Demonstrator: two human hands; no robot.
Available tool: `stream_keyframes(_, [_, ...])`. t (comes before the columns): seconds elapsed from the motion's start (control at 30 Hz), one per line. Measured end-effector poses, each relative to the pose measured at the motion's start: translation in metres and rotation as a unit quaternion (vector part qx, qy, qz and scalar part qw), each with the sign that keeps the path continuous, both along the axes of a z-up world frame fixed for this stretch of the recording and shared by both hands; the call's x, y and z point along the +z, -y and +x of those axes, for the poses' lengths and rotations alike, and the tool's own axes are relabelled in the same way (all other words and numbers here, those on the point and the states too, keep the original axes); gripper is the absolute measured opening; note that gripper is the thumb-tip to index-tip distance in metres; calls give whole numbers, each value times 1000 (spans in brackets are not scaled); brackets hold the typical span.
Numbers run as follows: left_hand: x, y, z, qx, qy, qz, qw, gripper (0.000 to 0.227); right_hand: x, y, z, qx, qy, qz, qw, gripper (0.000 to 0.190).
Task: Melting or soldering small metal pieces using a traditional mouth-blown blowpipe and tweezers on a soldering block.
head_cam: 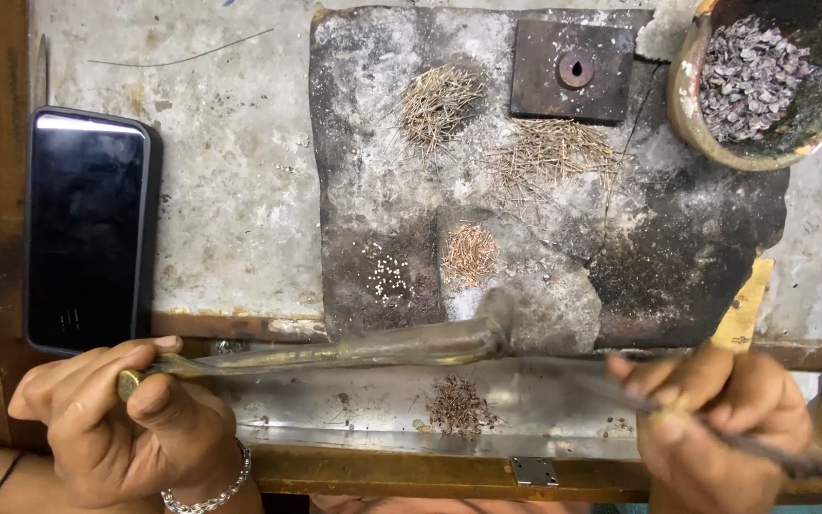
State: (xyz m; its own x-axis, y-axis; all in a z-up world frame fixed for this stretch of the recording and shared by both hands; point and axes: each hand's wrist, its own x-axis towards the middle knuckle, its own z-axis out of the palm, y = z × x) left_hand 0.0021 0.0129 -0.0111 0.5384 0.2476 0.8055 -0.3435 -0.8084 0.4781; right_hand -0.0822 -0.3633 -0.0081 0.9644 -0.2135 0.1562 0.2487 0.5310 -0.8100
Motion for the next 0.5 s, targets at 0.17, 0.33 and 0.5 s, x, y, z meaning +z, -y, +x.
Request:
stream_keyframes(0.17, [2,0,-1,-5,-6,6,1000,43,33,-39,-13,8,-116,-250,961,26])
stream_keyframes(0.33, [9,5,-1,-6,-6,19,1000,43,45,-47,-13,62,-226,-504,832,26])
stream_keyframes(0.5, [11,2,-3,-10,-9,6,1000,41,69,-14,-18,47,-72,-380,921,36])
